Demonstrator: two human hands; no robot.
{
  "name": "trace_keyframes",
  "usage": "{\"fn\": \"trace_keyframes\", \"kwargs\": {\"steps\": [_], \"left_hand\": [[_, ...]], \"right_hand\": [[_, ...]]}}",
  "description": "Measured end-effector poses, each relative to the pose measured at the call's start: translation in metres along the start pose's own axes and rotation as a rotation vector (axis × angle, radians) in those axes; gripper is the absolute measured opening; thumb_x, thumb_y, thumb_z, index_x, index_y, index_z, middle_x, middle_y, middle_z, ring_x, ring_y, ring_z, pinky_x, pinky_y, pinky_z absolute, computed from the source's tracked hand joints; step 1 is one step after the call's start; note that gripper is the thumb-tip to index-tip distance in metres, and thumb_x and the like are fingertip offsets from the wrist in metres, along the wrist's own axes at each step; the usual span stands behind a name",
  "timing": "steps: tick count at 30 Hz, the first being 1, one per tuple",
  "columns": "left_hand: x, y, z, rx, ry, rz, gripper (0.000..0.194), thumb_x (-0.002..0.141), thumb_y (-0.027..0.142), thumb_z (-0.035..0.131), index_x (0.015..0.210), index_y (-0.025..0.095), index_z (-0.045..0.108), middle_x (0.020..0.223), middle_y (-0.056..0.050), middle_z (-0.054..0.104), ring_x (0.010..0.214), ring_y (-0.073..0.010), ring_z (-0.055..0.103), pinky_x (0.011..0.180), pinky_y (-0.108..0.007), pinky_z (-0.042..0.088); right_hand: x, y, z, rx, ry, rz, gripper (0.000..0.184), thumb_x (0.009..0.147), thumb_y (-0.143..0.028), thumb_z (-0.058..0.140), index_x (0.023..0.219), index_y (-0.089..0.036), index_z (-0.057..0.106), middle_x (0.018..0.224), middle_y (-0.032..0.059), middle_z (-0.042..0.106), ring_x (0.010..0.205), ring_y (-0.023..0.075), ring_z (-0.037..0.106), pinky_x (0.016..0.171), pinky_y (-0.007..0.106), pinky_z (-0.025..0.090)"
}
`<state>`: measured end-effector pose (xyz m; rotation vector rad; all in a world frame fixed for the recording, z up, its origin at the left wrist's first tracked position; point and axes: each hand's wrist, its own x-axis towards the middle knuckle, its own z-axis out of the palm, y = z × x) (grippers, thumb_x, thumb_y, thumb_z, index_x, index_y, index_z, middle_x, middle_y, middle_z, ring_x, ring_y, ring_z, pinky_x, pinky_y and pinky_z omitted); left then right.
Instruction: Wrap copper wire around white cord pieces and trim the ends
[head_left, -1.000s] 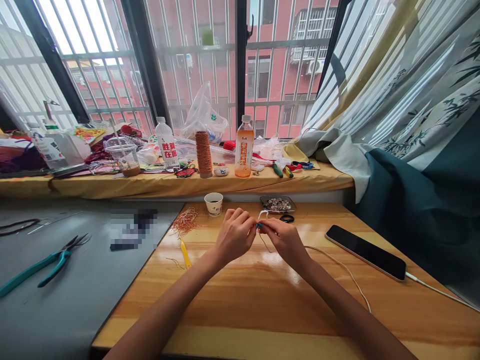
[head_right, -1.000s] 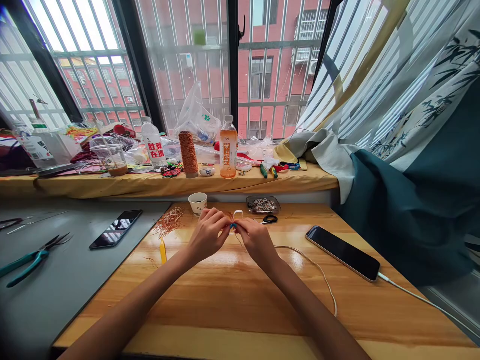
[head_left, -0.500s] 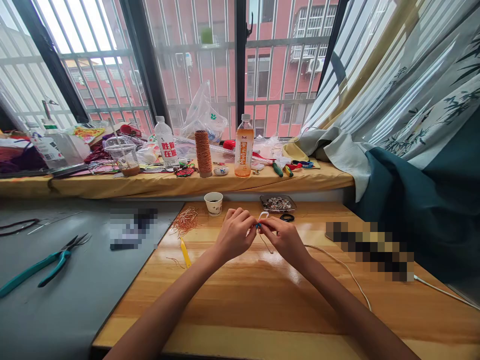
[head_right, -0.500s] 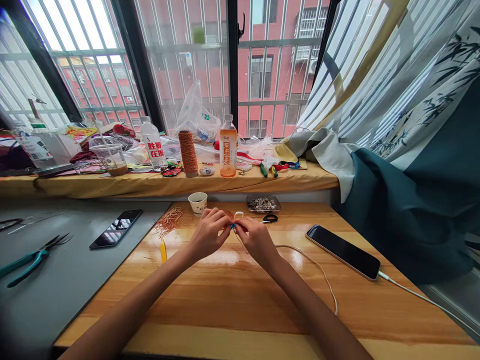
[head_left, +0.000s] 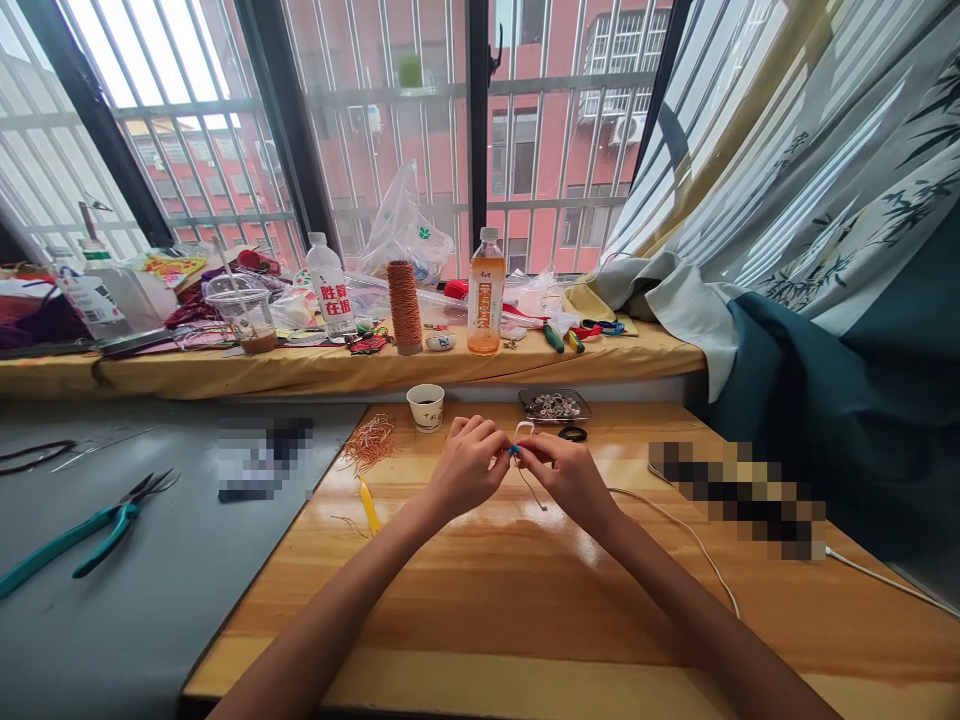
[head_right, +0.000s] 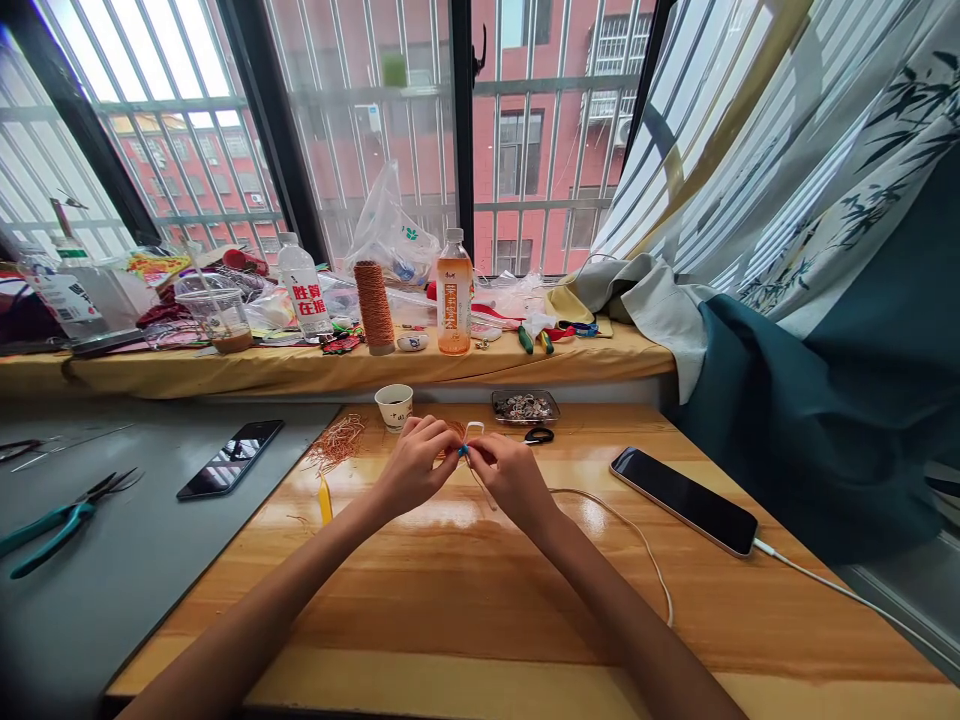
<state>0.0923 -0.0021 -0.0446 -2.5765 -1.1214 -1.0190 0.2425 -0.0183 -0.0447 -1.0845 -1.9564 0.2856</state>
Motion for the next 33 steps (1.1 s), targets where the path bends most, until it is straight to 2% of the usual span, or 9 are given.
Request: {"fn": "trace_keyframes", "kwargs": {"steps": [13, 17, 22, 25, 28, 33], "left_hand": [[-0.001, -0.002, 0.004, -0.042, -0.036, 0.002, 0.013, 0.078, 0.018, 0.043, 0.07, 0.017, 0.054, 0.071, -0.001, 0.056, 0.073, -0.0129, 0.045, 0.071, -0.029, 0.029], [0.002, -0.002, 0.001, -0.189, -0.083, -0.104, 0.013, 0.077, 0.017, 0.045, 0.068, 0.017, 0.054, 0.071, 0.001, 0.057, 0.073, -0.0121, 0.047, 0.071, -0.029, 0.029], [0.007, -0.003, -0.009, -0.413, -0.135, -0.22, 0.016, 0.077, 0.018, 0.043, 0.066, 0.017, 0.054, 0.071, 0.002, 0.055, 0.073, -0.0123, 0.048, 0.069, -0.027, 0.032], [0.007, -0.002, -0.015, -0.451, -0.138, -0.189, 0.015, 0.077, 0.019, 0.045, 0.067, 0.018, 0.055, 0.072, 0.002, 0.055, 0.074, -0.0126, 0.048, 0.07, -0.027, 0.032], [0.007, 0.0, -0.017, -0.431, -0.156, -0.127, 0.012, 0.077, 0.018, 0.046, 0.068, 0.018, 0.055, 0.072, 0.002, 0.056, 0.074, -0.0126, 0.048, 0.071, -0.027, 0.032], [0.006, 0.003, -0.019, -0.411, -0.166, -0.074, 0.013, 0.078, 0.019, 0.046, 0.07, 0.018, 0.056, 0.07, 0.002, 0.055, 0.072, -0.0123, 0.047, 0.072, -0.027, 0.032]], "right_hand": [[-0.002, 0.006, 0.003, -0.113, 0.003, -0.105, 0.018, 0.079, -0.016, 0.044, 0.075, -0.017, 0.061, 0.073, 0.0052, 0.061, 0.068, 0.0152, 0.056, 0.065, 0.027, 0.043], [-0.001, 0.003, 0.002, -0.033, -0.001, 0.006, 0.015, 0.077, -0.018, 0.046, 0.073, -0.016, 0.06, 0.07, 0.005, 0.061, 0.065, 0.0159, 0.057, 0.061, 0.027, 0.044], [0.004, -0.004, -0.006, 0.317, -0.053, 0.261, 0.017, 0.076, -0.027, 0.047, 0.074, -0.017, 0.06, 0.066, 0.002, 0.062, 0.063, 0.0145, 0.06, 0.061, 0.026, 0.047], [0.006, -0.007, -0.009, 0.512, -0.096, 0.319, 0.021, 0.073, -0.034, 0.051, 0.073, -0.015, 0.06, 0.066, 0.0013, 0.06, 0.059, 0.0126, 0.059, 0.061, 0.026, 0.048], [0.006, -0.009, -0.009, 0.643, -0.07, 0.36, 0.025, 0.069, -0.038, 0.056, 0.075, -0.015, 0.058, 0.064, -0.0001, 0.057, 0.053, 0.0105, 0.055, 0.057, 0.025, 0.048], [0.005, -0.011, -0.008, 0.615, -0.028, 0.343, 0.03, 0.065, -0.045, 0.058, 0.072, -0.015, 0.057, 0.058, -0.0018, 0.054, 0.049, 0.0088, 0.05, 0.05, 0.023, 0.043]]}}
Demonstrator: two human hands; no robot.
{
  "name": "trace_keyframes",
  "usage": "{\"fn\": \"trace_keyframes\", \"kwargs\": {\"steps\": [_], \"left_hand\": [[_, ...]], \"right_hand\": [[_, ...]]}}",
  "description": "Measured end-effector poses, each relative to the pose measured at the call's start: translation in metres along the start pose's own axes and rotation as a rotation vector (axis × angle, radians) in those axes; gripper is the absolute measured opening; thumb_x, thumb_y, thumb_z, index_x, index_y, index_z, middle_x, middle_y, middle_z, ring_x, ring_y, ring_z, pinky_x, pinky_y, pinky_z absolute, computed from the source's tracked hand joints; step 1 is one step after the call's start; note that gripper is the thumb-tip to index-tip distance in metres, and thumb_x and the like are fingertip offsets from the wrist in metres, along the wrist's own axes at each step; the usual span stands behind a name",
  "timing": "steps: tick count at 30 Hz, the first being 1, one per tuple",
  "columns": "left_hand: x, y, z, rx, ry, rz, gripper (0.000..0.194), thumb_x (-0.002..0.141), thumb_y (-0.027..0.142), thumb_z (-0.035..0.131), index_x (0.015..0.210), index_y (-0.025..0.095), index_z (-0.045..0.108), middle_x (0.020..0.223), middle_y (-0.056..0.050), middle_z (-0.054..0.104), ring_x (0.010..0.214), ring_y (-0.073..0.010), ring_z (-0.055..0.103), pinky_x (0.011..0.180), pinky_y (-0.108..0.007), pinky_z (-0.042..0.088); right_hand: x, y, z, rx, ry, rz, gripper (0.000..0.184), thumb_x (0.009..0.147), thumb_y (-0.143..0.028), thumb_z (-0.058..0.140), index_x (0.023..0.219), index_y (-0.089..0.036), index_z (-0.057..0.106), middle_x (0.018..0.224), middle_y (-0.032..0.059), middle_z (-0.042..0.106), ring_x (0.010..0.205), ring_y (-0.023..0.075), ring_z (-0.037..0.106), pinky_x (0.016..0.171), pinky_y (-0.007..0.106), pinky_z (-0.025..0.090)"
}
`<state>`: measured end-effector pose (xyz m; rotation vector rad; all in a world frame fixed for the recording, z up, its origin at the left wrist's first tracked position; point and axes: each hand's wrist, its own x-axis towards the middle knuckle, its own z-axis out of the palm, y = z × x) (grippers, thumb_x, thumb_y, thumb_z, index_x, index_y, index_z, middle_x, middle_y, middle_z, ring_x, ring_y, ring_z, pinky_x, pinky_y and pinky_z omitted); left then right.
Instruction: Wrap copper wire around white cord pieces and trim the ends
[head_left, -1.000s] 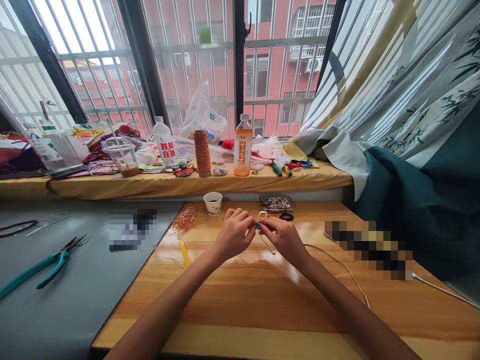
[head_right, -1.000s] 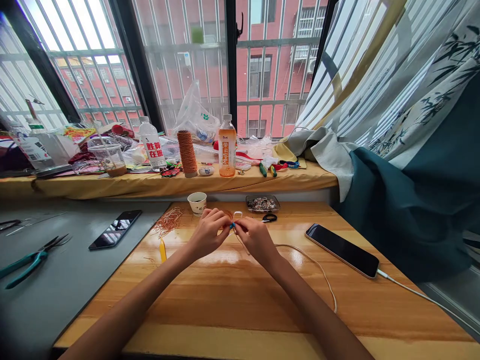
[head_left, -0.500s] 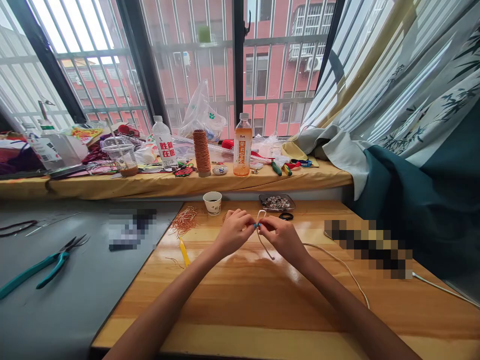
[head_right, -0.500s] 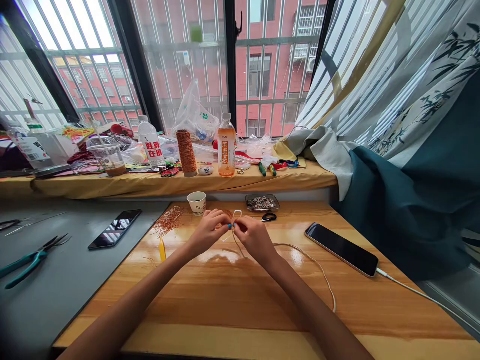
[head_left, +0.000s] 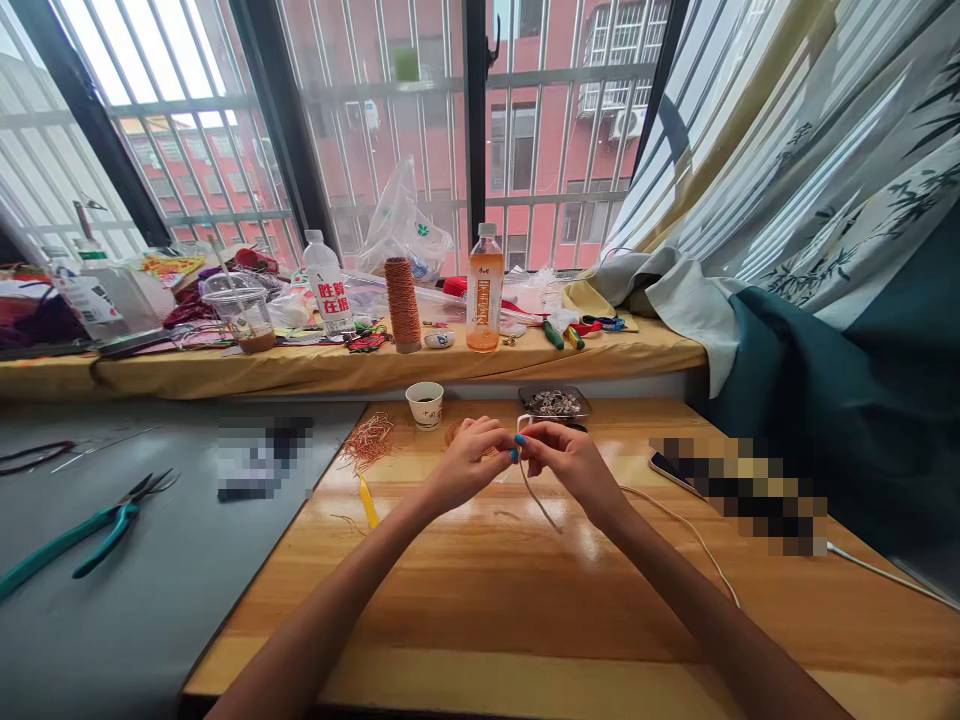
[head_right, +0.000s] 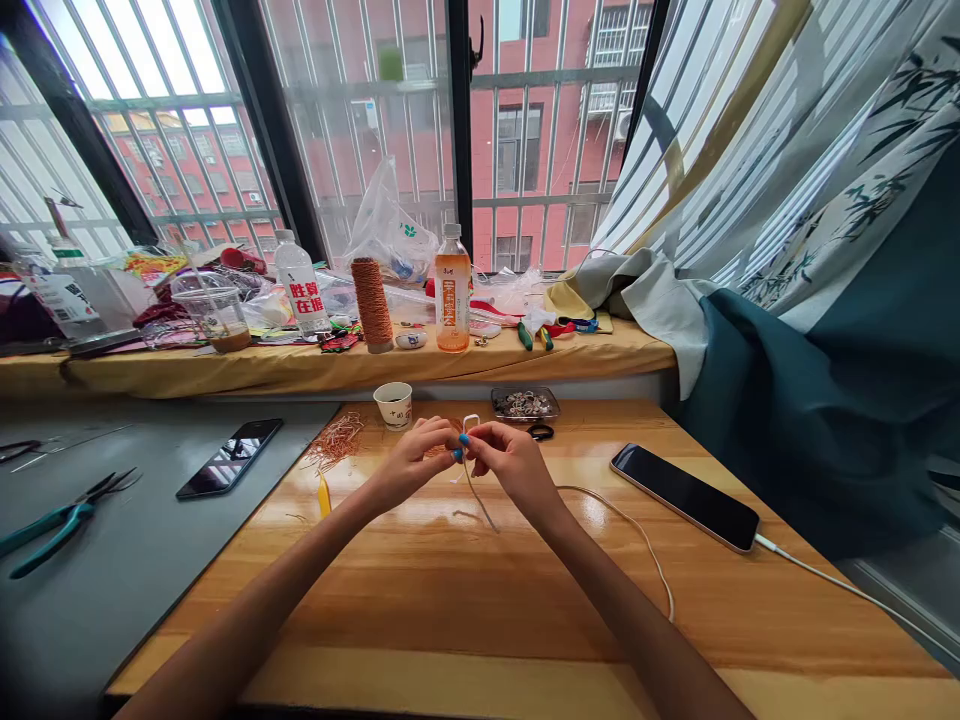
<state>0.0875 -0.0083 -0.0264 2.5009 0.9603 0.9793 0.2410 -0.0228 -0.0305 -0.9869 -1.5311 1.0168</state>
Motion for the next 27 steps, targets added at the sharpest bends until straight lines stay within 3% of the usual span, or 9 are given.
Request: {"fn": "trace_keyframes", "kwargs": {"steps": [22, 27], "left_hand": [[0.0008, 0.0007, 0.005, -0.04, 0.024, -0.021, 0.013, 0.075, 0.018, 0.05, 0.063, 0.016, 0.054, 0.067, 0.002, 0.055, 0.07, -0.0119, 0.048, 0.071, -0.027, 0.031], [0.0006, -0.0032, 0.0051, -0.041, 0.009, -0.001, 0.012, 0.076, 0.019, 0.049, 0.067, 0.016, 0.056, 0.068, 0.001, 0.055, 0.07, -0.0121, 0.048, 0.071, -0.027, 0.03]], "right_hand": [[-0.0083, 0.0021, 0.004, -0.452, 0.144, -0.245, 0.013, 0.077, -0.029, 0.049, 0.072, -0.018, 0.054, 0.063, 0.0014, 0.059, 0.054, 0.013, 0.056, 0.053, 0.024, 0.043], [-0.0085, 0.0009, 0.0042, -0.43, 0.154, -0.225, 0.015, 0.077, -0.031, 0.05, 0.072, -0.018, 0.054, 0.062, 0.0009, 0.059, 0.051, 0.0128, 0.056, 0.052, 0.023, 0.043]]}}
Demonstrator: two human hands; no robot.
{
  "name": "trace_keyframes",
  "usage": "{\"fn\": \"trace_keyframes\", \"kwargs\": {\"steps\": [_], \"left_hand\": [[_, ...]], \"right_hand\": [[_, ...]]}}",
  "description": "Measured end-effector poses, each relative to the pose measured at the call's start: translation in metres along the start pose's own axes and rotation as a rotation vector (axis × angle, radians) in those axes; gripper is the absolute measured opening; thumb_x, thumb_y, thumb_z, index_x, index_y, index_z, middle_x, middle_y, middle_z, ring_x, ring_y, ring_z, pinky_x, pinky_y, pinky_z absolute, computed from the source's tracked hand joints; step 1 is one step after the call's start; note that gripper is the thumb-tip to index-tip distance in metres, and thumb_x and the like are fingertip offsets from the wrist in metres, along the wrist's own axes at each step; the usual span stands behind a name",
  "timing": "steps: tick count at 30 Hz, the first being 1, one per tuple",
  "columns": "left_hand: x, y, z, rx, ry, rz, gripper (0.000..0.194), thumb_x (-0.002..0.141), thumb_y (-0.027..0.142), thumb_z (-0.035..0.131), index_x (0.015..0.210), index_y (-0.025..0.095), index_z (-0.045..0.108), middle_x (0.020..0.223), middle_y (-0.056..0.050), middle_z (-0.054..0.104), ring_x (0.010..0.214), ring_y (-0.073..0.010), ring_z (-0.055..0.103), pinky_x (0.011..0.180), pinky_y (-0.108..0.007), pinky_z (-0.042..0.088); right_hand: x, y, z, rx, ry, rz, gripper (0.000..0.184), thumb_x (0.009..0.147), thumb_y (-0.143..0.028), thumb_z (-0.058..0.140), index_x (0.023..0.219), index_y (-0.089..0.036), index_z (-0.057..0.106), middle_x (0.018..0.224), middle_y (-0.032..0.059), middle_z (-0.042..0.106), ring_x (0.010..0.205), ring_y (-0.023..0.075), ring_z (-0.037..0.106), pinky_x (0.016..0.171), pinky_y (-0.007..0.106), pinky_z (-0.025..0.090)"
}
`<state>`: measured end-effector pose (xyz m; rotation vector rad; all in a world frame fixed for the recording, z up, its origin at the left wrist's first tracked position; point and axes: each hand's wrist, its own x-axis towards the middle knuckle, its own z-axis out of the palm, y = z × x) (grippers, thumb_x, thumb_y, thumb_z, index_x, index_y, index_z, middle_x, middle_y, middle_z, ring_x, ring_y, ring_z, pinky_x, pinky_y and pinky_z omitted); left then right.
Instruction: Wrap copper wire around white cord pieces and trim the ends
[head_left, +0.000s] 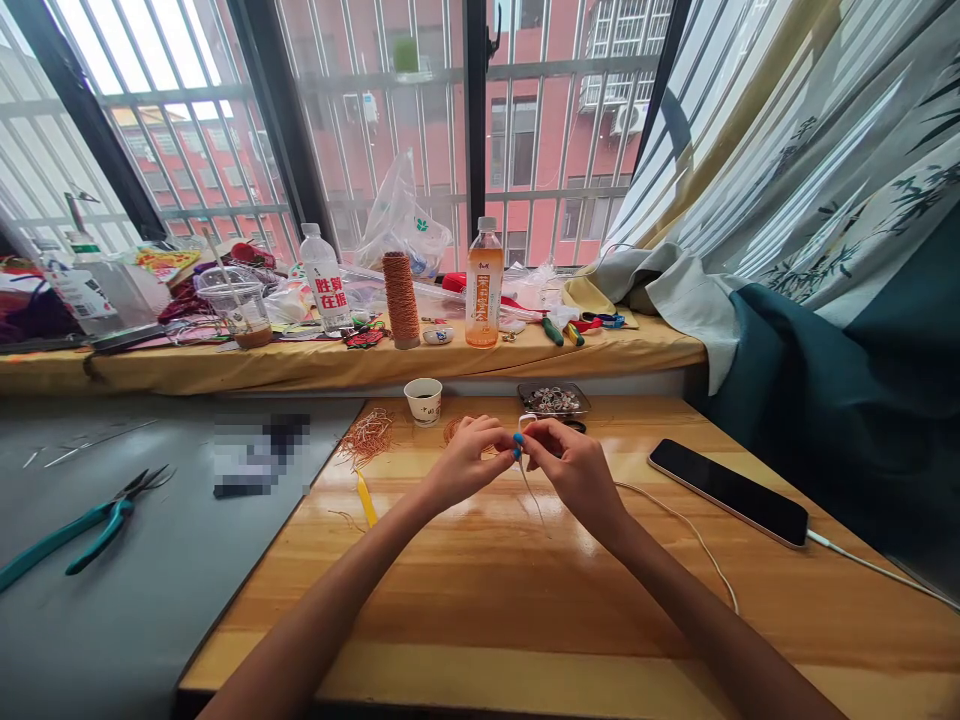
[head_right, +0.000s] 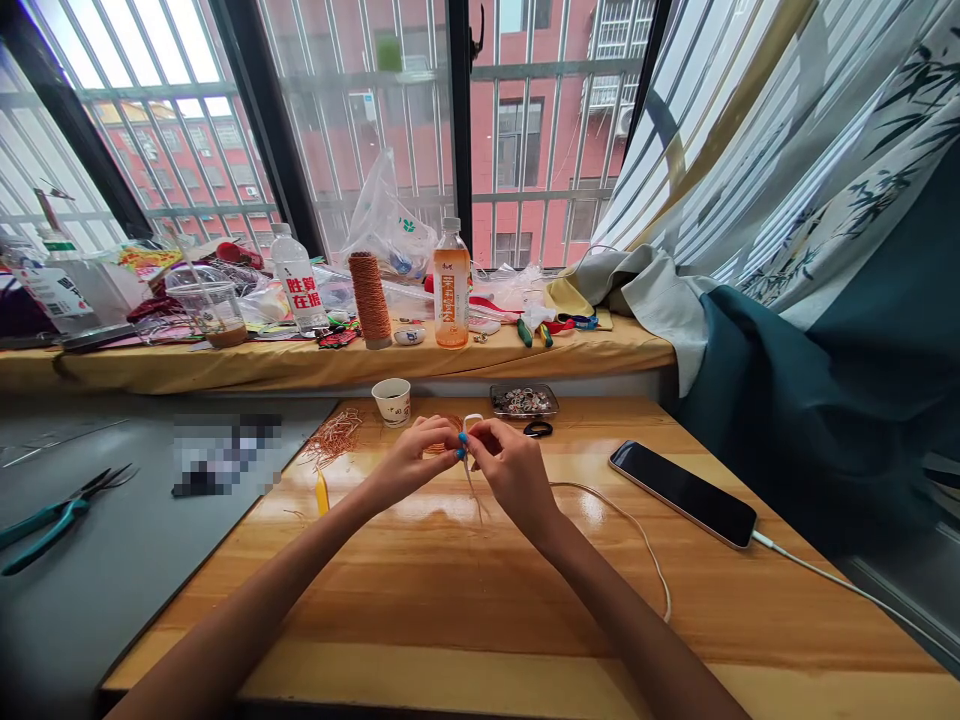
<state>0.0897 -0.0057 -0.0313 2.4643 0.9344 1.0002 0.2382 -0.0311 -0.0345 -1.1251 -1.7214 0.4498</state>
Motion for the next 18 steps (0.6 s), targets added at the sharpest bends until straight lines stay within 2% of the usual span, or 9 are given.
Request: {"fn": "trace_keyframes", "kwargs": {"steps": [6, 13, 18], "left_hand": [[-0.0001, -0.0058, -0.0006, -0.027, -0.034, 0.03, 0.011, 0.077, 0.018, 0.049, 0.076, 0.015, 0.06, 0.077, -0.002, 0.059, 0.076, -0.0138, 0.049, 0.073, -0.028, 0.03], [0.0006, -0.0075, 0.0011, -0.029, -0.006, 0.05, 0.012, 0.076, 0.015, 0.05, 0.078, 0.015, 0.062, 0.074, -0.003, 0.06, 0.074, -0.0138, 0.05, 0.071, -0.028, 0.031], [0.0026, -0.0075, 0.0018, -0.04, 0.006, 0.009, 0.012, 0.076, 0.019, 0.053, 0.078, 0.016, 0.064, 0.072, -0.003, 0.061, 0.071, -0.0133, 0.051, 0.07, -0.027, 0.032]], "right_hand": [[0.0012, 0.0001, 0.0003, 0.049, -0.005, 0.041, 0.015, 0.077, -0.031, 0.049, 0.072, -0.017, 0.054, 0.064, 0.0007, 0.058, 0.05, 0.0121, 0.056, 0.051, 0.023, 0.043], [0.0015, 0.0031, -0.0001, 0.081, -0.009, 0.06, 0.015, 0.076, -0.031, 0.049, 0.072, -0.017, 0.054, 0.062, 0.0003, 0.057, 0.05, 0.0119, 0.055, 0.052, 0.023, 0.042], [0.0033, 0.002, -0.0011, 0.13, -0.02, 0.106, 0.015, 0.076, -0.032, 0.05, 0.072, -0.017, 0.054, 0.056, -0.0016, 0.054, 0.051, 0.0117, 0.053, 0.052, 0.022, 0.041]]}}
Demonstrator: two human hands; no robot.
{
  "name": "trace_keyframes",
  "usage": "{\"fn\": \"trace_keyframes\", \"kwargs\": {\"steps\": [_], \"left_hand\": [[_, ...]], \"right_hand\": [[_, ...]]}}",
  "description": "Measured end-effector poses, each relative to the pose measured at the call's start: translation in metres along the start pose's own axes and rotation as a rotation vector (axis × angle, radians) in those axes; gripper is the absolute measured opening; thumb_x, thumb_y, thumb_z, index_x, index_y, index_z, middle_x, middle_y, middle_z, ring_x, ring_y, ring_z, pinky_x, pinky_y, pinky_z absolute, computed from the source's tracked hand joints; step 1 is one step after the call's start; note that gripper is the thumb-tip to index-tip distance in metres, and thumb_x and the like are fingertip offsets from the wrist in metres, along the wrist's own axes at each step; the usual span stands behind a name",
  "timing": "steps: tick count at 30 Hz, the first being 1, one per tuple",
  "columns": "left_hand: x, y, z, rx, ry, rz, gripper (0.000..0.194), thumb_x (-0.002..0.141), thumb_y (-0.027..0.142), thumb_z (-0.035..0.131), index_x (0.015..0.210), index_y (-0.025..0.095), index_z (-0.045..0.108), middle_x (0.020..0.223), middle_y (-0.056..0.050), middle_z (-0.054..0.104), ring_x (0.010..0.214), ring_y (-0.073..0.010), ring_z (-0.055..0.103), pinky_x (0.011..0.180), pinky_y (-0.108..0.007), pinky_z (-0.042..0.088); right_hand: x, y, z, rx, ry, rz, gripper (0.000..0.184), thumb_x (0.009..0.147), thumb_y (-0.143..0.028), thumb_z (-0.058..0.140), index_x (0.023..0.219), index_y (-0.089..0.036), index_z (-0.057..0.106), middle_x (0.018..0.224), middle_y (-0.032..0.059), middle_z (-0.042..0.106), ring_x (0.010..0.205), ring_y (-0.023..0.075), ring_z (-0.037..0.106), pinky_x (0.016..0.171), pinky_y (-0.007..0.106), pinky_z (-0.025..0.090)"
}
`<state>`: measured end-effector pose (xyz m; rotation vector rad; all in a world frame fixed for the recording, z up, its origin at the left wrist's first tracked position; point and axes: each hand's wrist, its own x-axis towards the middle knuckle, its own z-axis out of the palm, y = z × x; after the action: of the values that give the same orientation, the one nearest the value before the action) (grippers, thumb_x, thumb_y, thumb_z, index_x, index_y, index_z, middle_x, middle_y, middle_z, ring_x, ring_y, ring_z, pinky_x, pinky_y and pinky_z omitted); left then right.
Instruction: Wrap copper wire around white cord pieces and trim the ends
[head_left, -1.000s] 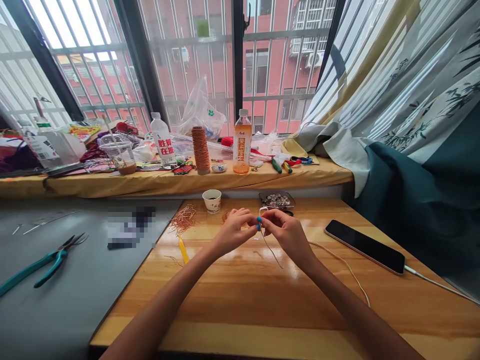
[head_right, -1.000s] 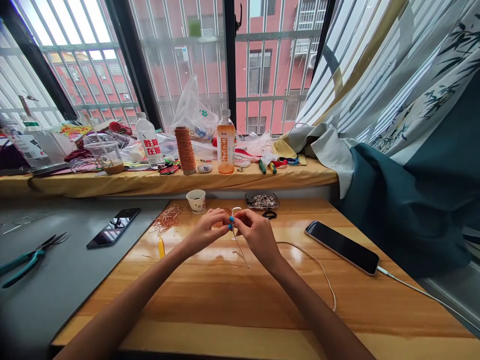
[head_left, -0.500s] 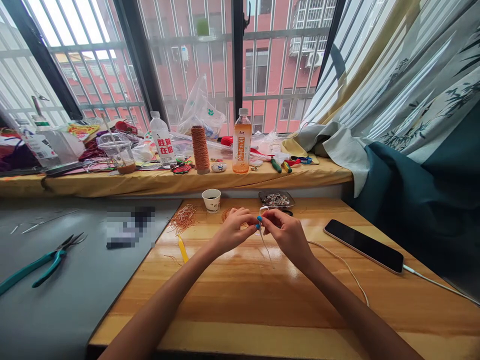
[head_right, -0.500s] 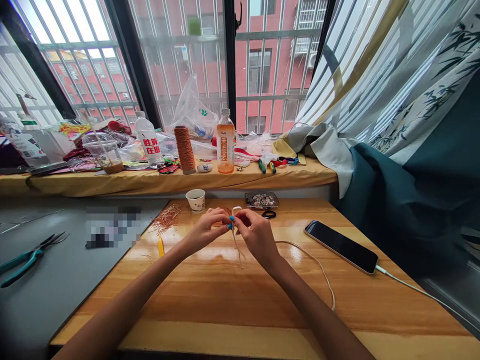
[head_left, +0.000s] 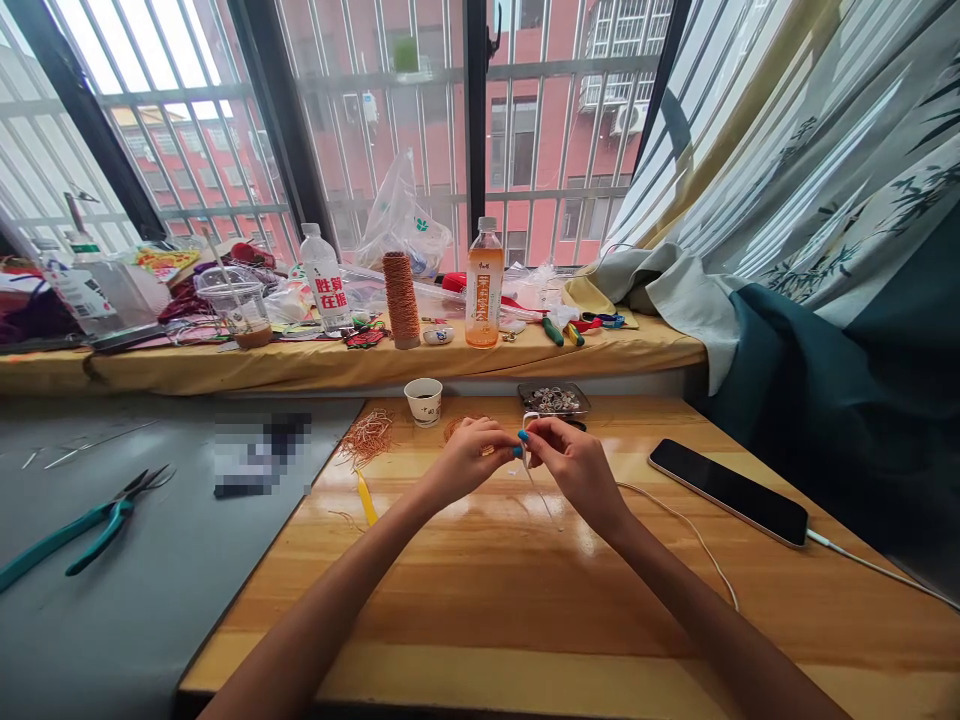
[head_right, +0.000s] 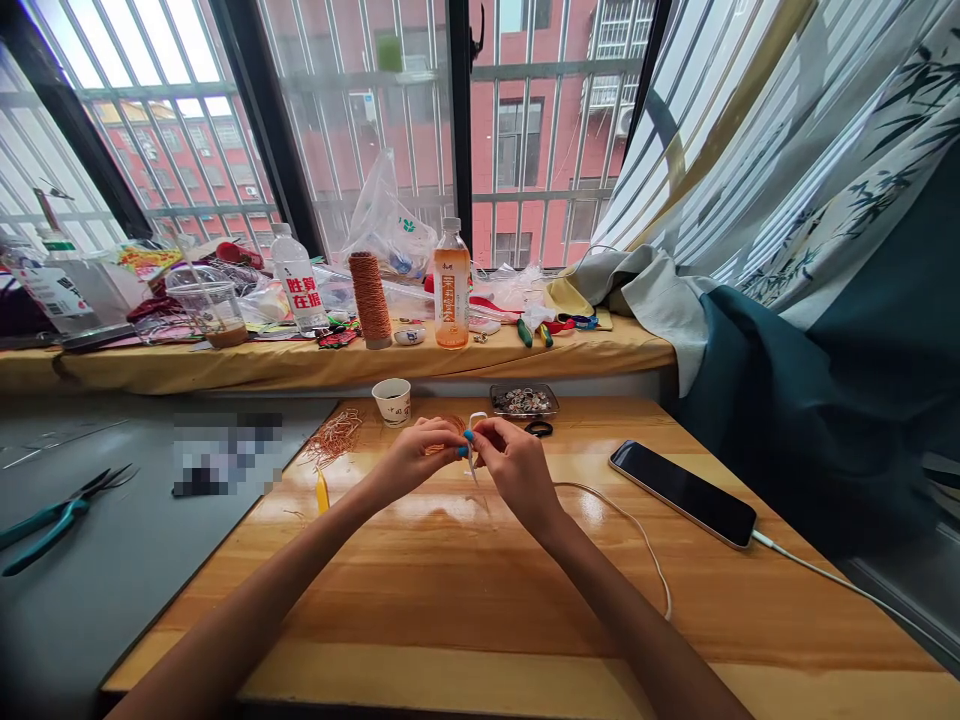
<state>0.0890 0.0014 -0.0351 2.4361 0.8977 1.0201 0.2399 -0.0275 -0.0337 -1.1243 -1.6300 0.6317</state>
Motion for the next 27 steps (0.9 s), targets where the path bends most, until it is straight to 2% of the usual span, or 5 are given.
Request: {"fn": "trace_keyframes", "kwargs": {"steps": [10, 14, 18, 23, 27], "left_hand": [[-0.001, 0.002, 0.006, 0.132, 0.012, -0.077, 0.02, 0.079, 0.026, 0.047, 0.071, 0.017, 0.063, 0.073, -0.001, 0.062, 0.072, -0.0131, 0.051, 0.07, -0.026, 0.032], [-0.001, 0.0, 0.009, 0.058, -0.009, -0.05, 0.021, 0.081, 0.025, 0.044, 0.075, 0.017, 0.063, 0.074, -0.001, 0.063, 0.071, -0.0128, 0.052, 0.068, -0.024, 0.035], [-0.001, 0.001, 0.011, 0.001, -0.034, -0.111, 0.024, 0.082, 0.024, 0.04, 0.073, 0.015, 0.061, 0.074, -0.003, 0.063, 0.071, -0.0127, 0.053, 0.065, -0.022, 0.037], [-0.001, 0.003, 0.012, -0.039, -0.027, -0.208, 0.02, 0.081, 0.02, 0.039, 0.073, 0.014, 0.056, 0.072, -0.003, 0.06, 0.069, -0.0123, 0.053, 0.062, -0.021, 0.037], [-0.002, 0.001, 0.013, -0.156, -0.066, -0.221, 0.018, 0.08, 0.017, 0.036, 0.074, 0.014, 0.053, 0.068, 0.0, 0.058, 0.065, -0.01, 0.052, 0.061, -0.019, 0.037]], "right_hand": [[-0.002, 0.006, 0.005, 0.142, 0.037, 0.054, 0.018, 0.073, -0.036, 0.052, 0.076, -0.018, 0.054, 0.064, -0.0004, 0.057, 0.057, 0.0124, 0.056, 0.057, 0.024, 0.045], [-0.002, 0.01, 0.008, 0.193, 0.037, 0.071, 0.02, 0.073, -0.037, 0.053, 0.078, -0.018, 0.054, 0.07, 0.001, 0.059, 0.063, 0.0142, 0.058, 0.062, 0.026, 0.046], [0.002, 0.015, 0.009, 0.262, 0.07, 0.082, 0.018, 0.071, -0.036, 0.055, 0.076, -0.018, 0.053, 0.066, -0.0009, 0.057, 0.062, 0.0131, 0.055, 0.064, 0.027, 0.044], [0.008, 0.02, 0.008, 0.517, 0.086, 0.228, 0.022, 0.064, -0.034, 0.061, 0.076, -0.016, 0.057, 0.066, -0.0009, 0.057, 0.055, 0.0094, 0.05, 0.059, 0.025, 0.042], [0.009, 0.019, 0.004, 0.665, 0.013, 0.323, 0.022, 0.06, -0.033, 0.065, 0.073, -0.015, 0.061, 0.06, -0.0028, 0.054, 0.048, 0.0047, 0.043, 0.049, 0.019, 0.035]]}}
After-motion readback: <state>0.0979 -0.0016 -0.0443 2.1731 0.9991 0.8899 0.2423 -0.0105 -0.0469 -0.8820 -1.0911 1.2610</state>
